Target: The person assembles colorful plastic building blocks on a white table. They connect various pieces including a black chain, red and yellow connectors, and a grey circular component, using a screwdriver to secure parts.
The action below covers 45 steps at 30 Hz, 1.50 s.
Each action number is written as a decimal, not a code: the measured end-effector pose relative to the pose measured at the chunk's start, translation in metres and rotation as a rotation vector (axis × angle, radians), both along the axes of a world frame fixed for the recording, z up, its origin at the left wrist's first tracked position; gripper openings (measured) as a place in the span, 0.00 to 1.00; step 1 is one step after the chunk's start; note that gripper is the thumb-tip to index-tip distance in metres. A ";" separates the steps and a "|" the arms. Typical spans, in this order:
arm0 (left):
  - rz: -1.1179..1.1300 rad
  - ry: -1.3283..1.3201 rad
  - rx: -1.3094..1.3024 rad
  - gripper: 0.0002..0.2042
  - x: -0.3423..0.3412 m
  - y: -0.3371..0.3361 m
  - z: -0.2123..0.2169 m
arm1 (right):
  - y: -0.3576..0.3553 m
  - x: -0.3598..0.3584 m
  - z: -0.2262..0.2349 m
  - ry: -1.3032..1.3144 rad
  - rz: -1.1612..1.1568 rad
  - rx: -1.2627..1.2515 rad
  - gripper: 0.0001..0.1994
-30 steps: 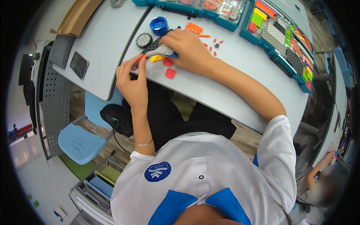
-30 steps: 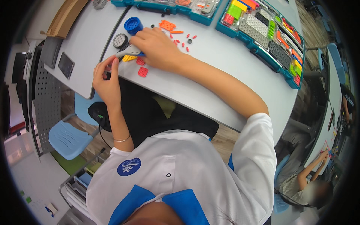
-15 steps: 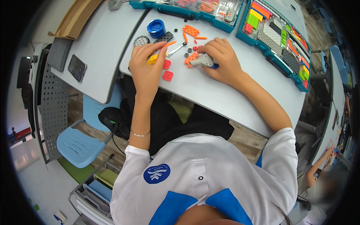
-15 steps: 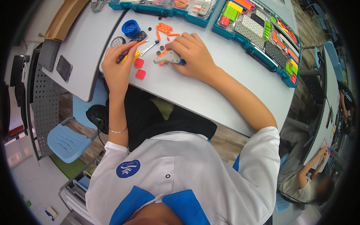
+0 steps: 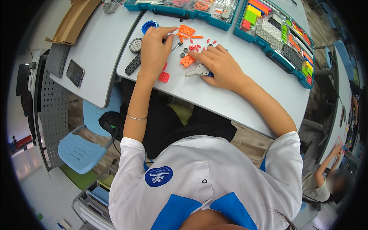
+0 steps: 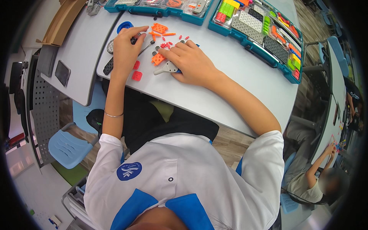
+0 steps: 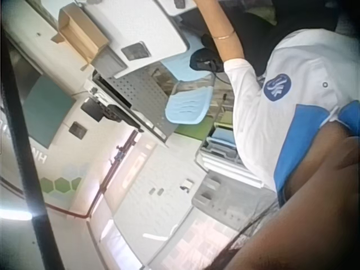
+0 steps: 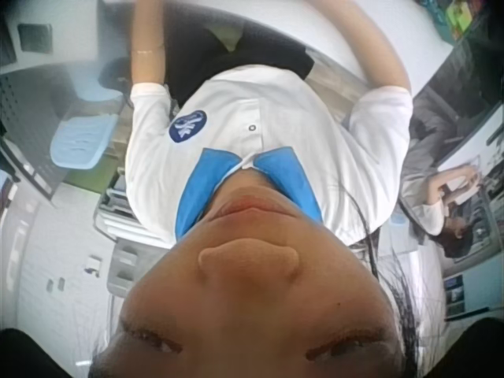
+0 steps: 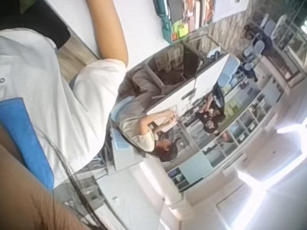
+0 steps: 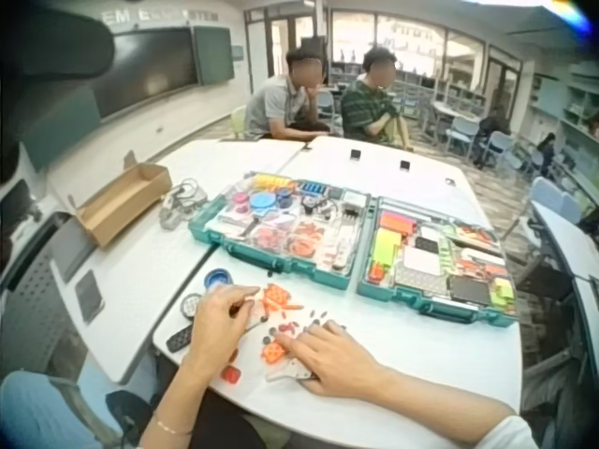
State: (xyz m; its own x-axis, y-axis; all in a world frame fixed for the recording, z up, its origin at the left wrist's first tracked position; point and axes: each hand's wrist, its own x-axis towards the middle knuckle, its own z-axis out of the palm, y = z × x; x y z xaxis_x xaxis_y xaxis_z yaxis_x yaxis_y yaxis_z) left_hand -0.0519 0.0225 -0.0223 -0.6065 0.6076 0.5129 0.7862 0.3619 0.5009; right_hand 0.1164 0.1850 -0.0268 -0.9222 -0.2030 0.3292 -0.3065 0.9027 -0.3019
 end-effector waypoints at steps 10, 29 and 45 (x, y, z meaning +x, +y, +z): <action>-0.219 -0.414 -0.045 0.13 0.057 -0.036 0.023 | 0.002 0.003 0.000 0.049 -0.002 -0.045 0.23; -0.126 -1.021 0.162 0.12 0.077 -0.054 0.020 | 0.006 0.006 -0.002 0.253 0.021 -0.242 0.22; 0.333 -0.454 0.294 0.10 0.071 -0.093 0.005 | 0.050 0.020 -0.010 0.162 -0.542 -0.132 0.20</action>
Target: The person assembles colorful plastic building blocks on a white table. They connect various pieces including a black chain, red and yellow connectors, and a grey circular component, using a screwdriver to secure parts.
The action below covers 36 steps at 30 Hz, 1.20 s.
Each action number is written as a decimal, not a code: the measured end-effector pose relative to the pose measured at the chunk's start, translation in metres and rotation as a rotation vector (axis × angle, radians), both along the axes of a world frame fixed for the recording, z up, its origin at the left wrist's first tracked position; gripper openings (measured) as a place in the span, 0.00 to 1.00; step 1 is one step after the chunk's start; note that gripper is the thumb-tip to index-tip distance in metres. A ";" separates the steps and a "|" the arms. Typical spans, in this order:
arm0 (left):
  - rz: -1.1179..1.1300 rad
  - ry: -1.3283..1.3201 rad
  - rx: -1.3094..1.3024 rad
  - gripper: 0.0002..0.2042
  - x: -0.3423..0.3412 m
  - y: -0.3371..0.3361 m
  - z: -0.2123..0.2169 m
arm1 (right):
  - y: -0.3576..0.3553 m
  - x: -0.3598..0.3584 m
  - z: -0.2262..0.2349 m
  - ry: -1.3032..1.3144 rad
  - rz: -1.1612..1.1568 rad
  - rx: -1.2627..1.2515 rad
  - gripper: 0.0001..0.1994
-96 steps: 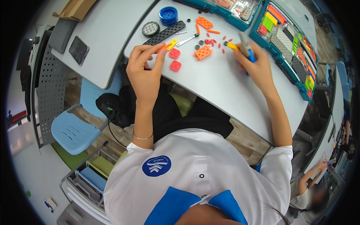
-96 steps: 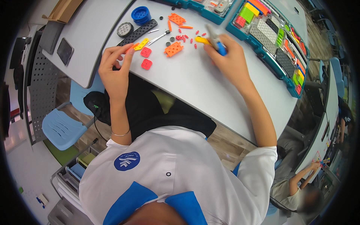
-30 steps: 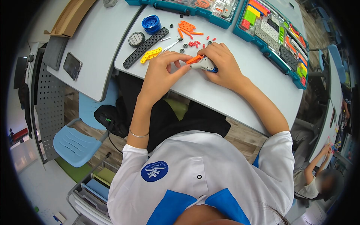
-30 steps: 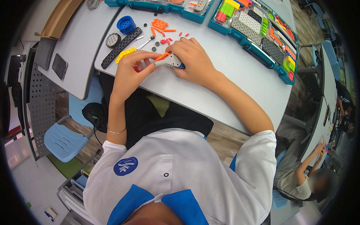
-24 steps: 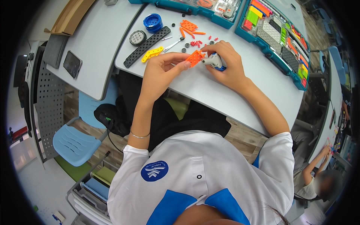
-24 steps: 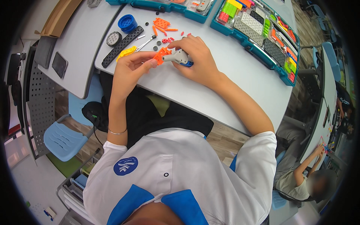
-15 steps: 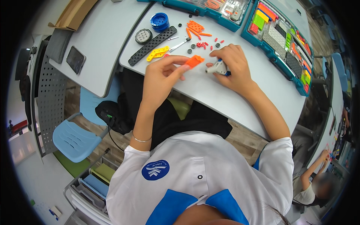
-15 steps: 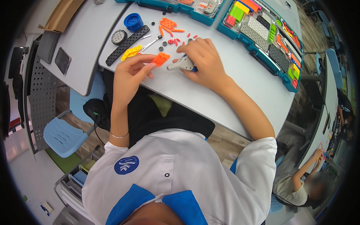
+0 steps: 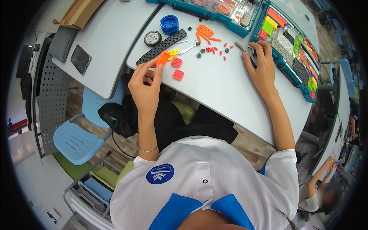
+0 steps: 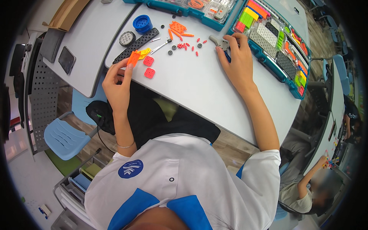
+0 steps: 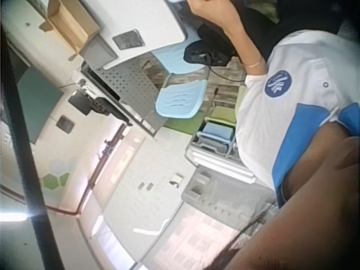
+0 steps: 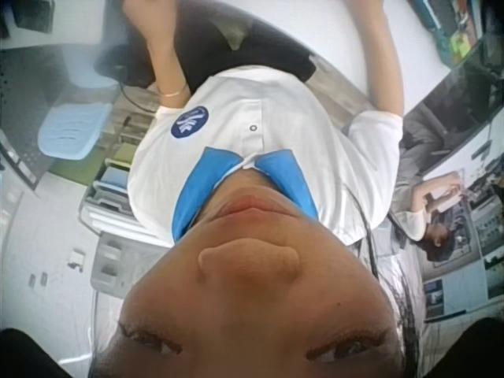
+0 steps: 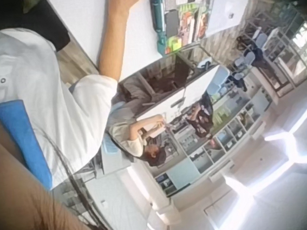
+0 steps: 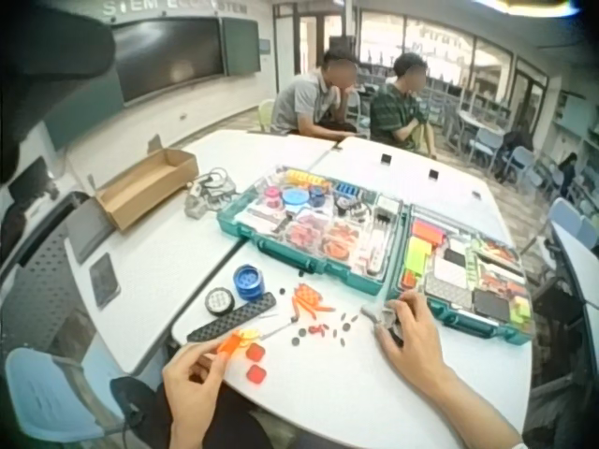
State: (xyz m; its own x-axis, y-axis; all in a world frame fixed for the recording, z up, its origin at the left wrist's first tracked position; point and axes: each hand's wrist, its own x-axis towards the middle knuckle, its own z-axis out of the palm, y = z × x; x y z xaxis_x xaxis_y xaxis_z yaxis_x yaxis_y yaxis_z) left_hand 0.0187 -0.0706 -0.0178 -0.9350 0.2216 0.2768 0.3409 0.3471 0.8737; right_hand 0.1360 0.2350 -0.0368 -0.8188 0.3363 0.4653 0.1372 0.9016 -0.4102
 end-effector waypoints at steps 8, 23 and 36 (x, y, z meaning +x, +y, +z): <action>0.009 0.040 0.062 0.09 0.010 -0.004 -0.007 | -0.044 0.004 0.040 0.220 0.230 0.392 0.20; 0.007 0.074 0.053 0.09 0.037 -0.015 0.012 | -0.189 0.099 0.143 0.823 1.487 0.137 0.18; -0.369 -0.019 0.075 0.11 0.045 0.047 0.009 | -0.068 -0.010 0.019 0.051 0.530 0.077 0.26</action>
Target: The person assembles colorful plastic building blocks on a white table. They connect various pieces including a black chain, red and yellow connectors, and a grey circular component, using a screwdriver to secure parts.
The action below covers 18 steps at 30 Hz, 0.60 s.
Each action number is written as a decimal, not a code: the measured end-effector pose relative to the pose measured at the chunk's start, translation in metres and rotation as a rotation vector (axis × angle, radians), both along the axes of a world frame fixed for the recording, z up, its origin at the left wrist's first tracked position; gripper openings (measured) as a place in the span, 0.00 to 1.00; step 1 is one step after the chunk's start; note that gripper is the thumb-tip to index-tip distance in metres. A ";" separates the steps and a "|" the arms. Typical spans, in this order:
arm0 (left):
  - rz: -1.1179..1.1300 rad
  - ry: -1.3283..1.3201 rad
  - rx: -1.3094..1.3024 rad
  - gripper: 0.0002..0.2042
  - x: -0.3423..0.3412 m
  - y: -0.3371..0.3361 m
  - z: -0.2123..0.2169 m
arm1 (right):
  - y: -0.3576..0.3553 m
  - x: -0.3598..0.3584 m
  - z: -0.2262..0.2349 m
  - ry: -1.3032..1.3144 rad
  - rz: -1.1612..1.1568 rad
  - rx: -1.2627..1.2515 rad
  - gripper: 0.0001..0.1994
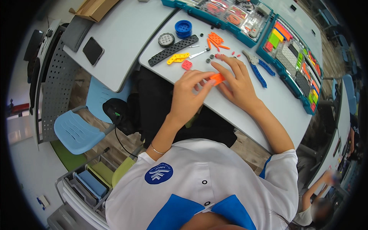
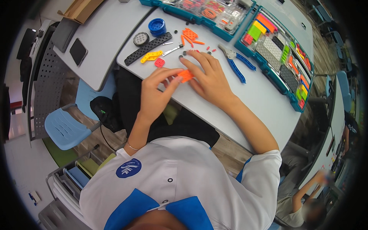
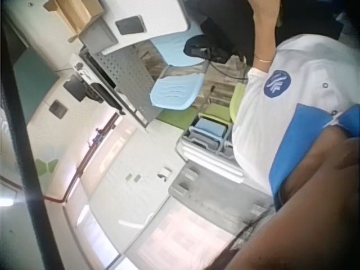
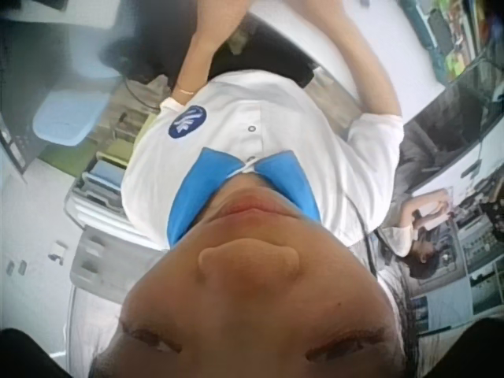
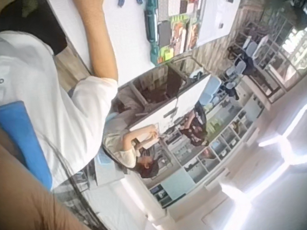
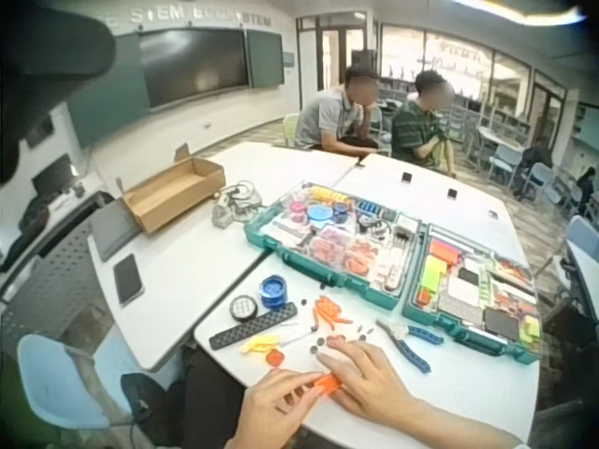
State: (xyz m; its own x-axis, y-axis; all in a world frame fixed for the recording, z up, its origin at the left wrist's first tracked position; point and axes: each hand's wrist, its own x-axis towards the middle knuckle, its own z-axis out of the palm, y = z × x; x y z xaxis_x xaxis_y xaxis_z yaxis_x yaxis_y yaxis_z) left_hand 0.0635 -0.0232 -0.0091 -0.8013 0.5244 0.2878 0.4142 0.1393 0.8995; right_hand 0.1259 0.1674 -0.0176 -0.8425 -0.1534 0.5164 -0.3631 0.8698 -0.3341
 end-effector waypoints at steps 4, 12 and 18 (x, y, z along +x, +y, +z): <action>0.020 -0.089 0.016 0.11 -0.007 0.001 -0.003 | 0.005 -0.001 -0.005 -0.200 0.056 -0.092 0.20; 0.407 0.381 -0.359 0.13 -0.068 -0.038 -0.016 | 0.001 -0.011 -0.012 -0.236 -0.044 -0.100 0.14; 0.381 0.361 -0.320 0.13 -0.068 -0.034 -0.020 | -0.005 -0.015 -0.009 -0.188 -0.032 -0.097 0.18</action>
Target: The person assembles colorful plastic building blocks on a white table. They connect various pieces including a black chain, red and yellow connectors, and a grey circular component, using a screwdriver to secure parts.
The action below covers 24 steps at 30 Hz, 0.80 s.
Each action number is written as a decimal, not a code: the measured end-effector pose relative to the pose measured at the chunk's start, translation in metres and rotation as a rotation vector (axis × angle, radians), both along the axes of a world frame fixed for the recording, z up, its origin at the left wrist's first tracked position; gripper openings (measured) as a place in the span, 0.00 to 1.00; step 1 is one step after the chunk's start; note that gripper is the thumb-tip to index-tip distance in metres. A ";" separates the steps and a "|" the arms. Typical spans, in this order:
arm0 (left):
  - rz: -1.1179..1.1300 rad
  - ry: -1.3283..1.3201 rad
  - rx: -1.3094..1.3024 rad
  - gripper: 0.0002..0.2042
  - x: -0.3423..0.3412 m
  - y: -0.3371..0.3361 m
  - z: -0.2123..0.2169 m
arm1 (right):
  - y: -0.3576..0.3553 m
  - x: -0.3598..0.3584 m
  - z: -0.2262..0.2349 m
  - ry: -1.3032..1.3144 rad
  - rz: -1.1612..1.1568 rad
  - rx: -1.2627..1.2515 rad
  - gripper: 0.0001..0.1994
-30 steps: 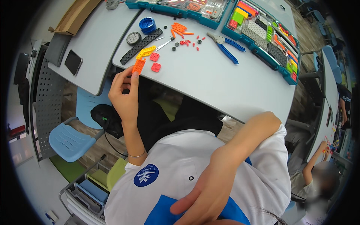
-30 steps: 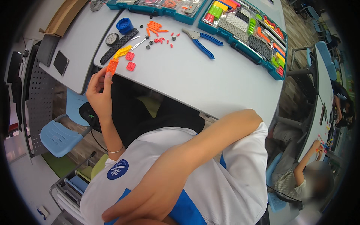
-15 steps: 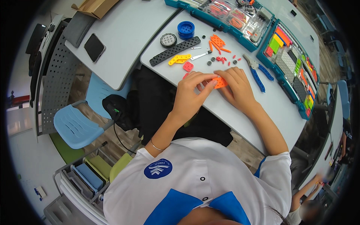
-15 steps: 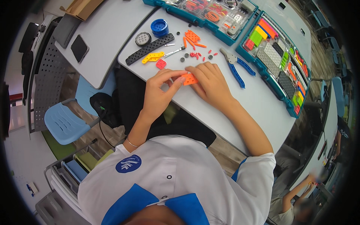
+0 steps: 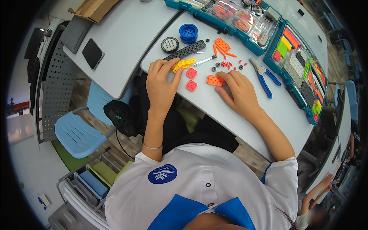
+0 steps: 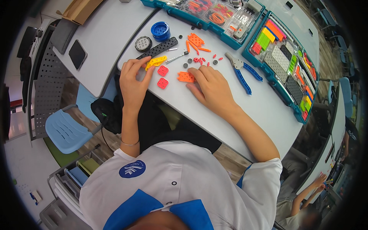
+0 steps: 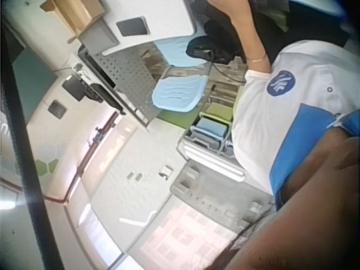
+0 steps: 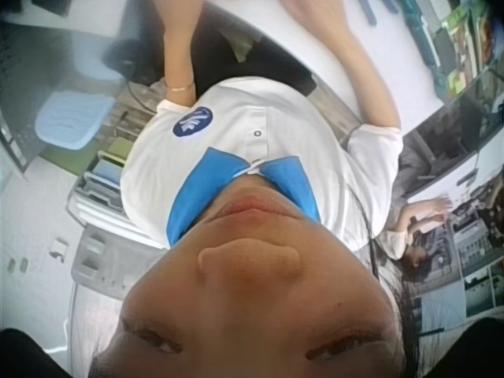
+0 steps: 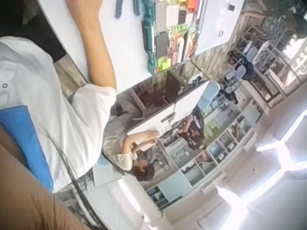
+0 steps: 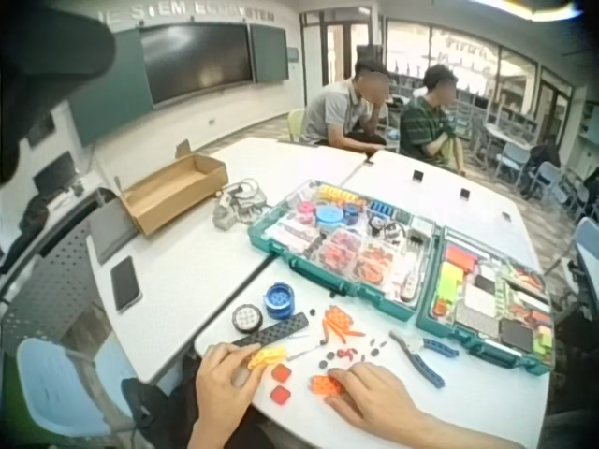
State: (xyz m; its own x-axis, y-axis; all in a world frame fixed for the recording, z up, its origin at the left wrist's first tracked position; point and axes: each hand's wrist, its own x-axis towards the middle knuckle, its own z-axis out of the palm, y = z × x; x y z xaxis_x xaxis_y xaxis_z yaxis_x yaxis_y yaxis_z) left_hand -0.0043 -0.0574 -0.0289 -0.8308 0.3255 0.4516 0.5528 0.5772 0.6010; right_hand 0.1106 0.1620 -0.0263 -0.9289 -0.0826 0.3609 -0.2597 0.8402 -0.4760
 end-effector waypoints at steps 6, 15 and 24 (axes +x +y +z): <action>-0.016 -0.028 0.079 0.11 0.001 0.010 0.000 | -0.009 -0.006 0.002 -0.049 0.117 0.047 0.20; -0.082 0.016 0.044 0.10 0.015 -0.007 -0.006 | -0.008 -0.007 0.000 -0.046 0.106 -0.030 0.20; 0.193 0.047 -0.040 0.14 -0.006 -0.025 -0.003 | -0.014 0.001 0.007 0.025 0.161 0.092 0.23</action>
State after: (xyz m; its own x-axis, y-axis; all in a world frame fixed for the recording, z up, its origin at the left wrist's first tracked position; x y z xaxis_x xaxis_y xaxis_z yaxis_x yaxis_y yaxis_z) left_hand -0.0100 -0.0821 -0.0318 -0.8577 0.1809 0.4813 0.4568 0.6977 0.5518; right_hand 0.1120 0.1476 -0.0191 -0.8917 -0.2633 0.3681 -0.4053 0.8264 -0.3908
